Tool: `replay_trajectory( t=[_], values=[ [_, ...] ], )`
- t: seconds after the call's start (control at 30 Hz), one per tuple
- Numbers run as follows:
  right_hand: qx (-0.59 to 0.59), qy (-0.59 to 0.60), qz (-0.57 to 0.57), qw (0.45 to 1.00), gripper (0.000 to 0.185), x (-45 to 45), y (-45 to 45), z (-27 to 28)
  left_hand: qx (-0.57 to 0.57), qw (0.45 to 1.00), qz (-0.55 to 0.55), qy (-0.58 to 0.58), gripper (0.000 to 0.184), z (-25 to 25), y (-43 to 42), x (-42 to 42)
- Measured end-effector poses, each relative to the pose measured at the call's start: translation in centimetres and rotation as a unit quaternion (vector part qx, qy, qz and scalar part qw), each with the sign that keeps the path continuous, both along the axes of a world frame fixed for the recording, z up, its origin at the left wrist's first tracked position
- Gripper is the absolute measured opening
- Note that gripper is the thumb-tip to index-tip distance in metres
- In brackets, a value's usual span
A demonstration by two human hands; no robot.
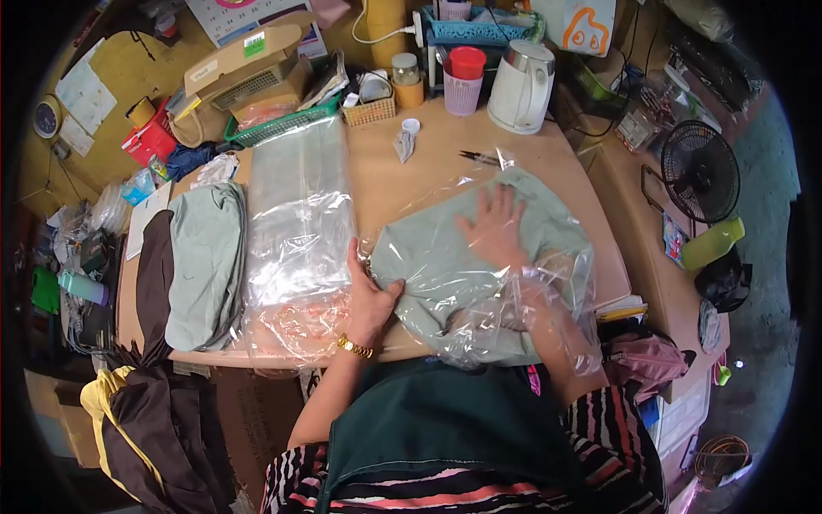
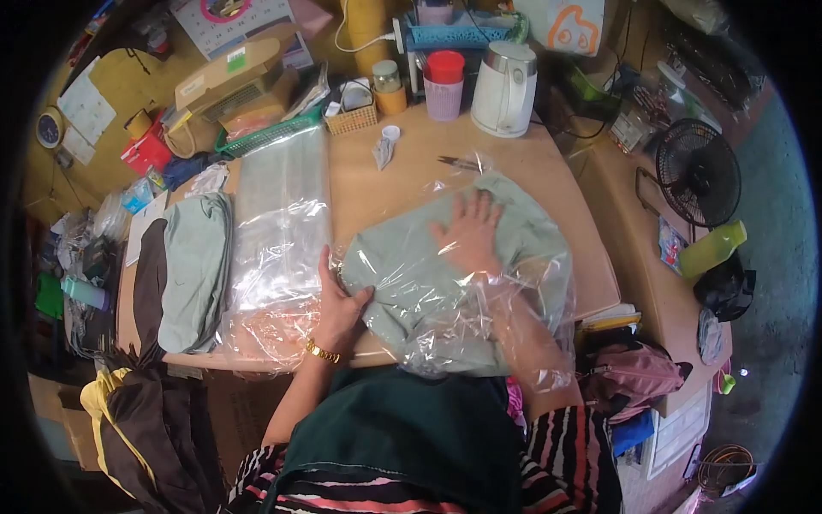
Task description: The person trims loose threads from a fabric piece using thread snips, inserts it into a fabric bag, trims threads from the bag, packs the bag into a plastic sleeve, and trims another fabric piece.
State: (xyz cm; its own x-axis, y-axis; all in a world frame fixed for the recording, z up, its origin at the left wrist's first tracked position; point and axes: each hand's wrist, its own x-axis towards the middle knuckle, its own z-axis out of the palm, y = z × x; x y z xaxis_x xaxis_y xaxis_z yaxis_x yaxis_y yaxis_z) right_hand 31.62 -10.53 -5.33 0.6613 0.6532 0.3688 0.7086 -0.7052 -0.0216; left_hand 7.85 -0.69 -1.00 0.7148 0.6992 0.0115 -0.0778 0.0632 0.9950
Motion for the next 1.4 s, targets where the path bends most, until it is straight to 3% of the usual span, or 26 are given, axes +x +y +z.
replay_trajectory(
  t=[0.07, 0.13, 0.2, 0.27, 0.33, 0.4, 0.43, 0.47, 0.53, 0.6, 0.7, 0.83, 0.87, 0.93, 1.0, 1.07, 1.1, 1.17, 1.2, 1.27, 1.33, 1.4],
  values=[
    [-0.04, 0.059, 0.041, 0.997, 0.081, 0.1, -0.4, 2.3, 0.061, 0.998, 0.005, -0.012, 0.102, 0.3, -1.1, -0.2],
    [-0.071, 0.11, 0.084, 0.988, 0.082, 0.3, -0.4, 5.8, -0.01, 1.0, 0.024, 0.013, 0.099, 3.8, -2.7, 0.4],
    [-0.122, 0.163, 0.22, 0.954, 0.076, 0.3, -0.4, 7.9, -0.079, 0.996, 0.044, 0.008, 0.099, 3.9, -2.2, 0.8],
    [-0.101, 0.188, 0.215, 0.953, 0.073, 1.9, 0.3, 6.7, -0.144, 0.987, 0.069, -0.003, 0.098, 2.8, -1.1, 0.7],
    [-0.078, 0.215, 0.21, 0.951, 0.07, 3.9, 1.1, 4.5, 0.03, 0.997, 0.066, 0.017, 0.099, -1.2, 0.3, 0.1],
    [0.212, 0.156, 0.295, 0.919, 0.073, 5.5, 1.8, 1.3, 0.09, 0.993, 0.061, 0.038, 0.098, -2.2, 0.3, -0.7],
    [0.215, 0.156, 0.293, 0.918, 0.073, 5.9, 2.0, -0.1, 0.15, 0.986, 0.056, 0.055, 0.096, -2.5, 0.5, -0.8],
    [0.193, 0.155, 0.25, 0.936, 0.075, 6.4, 2.2, -1.0, 0.152, 0.985, 0.055, 0.054, 0.096, -1.1, 0.4, -0.5],
    [0.167, 0.157, 0.205, 0.951, 0.078, 5.5, 1.9, -0.1, -0.094, 0.994, 0.04, 0.029, 0.092, 3.1, -0.3, -0.2],
    [-0.118, 0.134, 0.145, 0.973, 0.08, 2.2, 1.5, 4.9, -0.122, 0.989, 0.073, 0.034, 0.083, 1.5, 0.9, 0.6],
    [-0.128, 0.146, 0.143, 0.97, 0.085, 3.4, 2.3, 4.8, -0.148, 0.987, 0.063, 0.012, 0.076, -0.4, 1.4, 0.7],
    [-0.145, 0.158, 0.163, 0.963, 0.081, 4.3, 2.8, 4.8, -0.067, 0.996, 0.054, 0.017, 0.072, -1.4, 0.7, 0.1],
    [-0.099, 0.159, 0.173, 0.967, 0.077, 3.9, 2.8, 4.2, -0.023, 0.998, 0.066, 0.003, 0.074, -1.0, 0.1, -0.1],
    [-0.055, 0.154, 0.188, 0.968, 0.073, 3.2, 2.2, 3.2, -0.044, 0.999, 0.025, 0.017, 0.068, 0.5, 0.6, -0.6],
    [-0.071, 0.206, 0.271, 0.938, 0.066, -1.3, -1.5, 3.9, -0.063, 0.998, -0.013, 0.027, 0.063, 1.9, 2.7, -0.8],
    [-0.088, 0.178, 0.364, 0.91, 0.062, -4.3, -7.9, 3.9, -0.247, 0.929, -0.211, 0.175, 0.047, 2.4, 4.8, -2.1],
    [-0.198, 0.047, 0.389, 0.899, 0.061, -4.8, -11.8, 3.8, -0.241, 0.941, -0.197, 0.133, 0.033, 1.7, 4.2, -2.3],
    [-0.172, 0.236, 0.405, 0.866, 0.056, -6.4, -17.6, 11.6, -0.271, 0.934, -0.201, 0.119, 0.032, 2.2, 3.5, -3.1],
    [-0.045, 0.442, 0.322, 0.836, 0.061, -5.5, -18.3, 12.7, -0.293, 0.925, -0.215, 0.107, 0.031, 3.2, 3.5, -3.2],
    [0.085, 0.622, 0.216, 0.747, 0.066, -5.0, -18.0, 14.6, -0.21, 0.905, -0.217, 0.299, 0.027, 5.9, 4.9, -2.2],
    [0.241, 0.638, 0.291, 0.671, 0.065, -4.5, -14.6, 18.0, -0.15, 0.976, -0.14, 0.067, 0.024, 4.7, 5.5, 0.2],
    [0.387, 0.628, 0.356, 0.573, 0.063, -3.1, -10.4, 21.5, -0.125, 0.989, -0.068, -0.039, 0.025, 7.1, 7.6, 0.7]
  ],
)
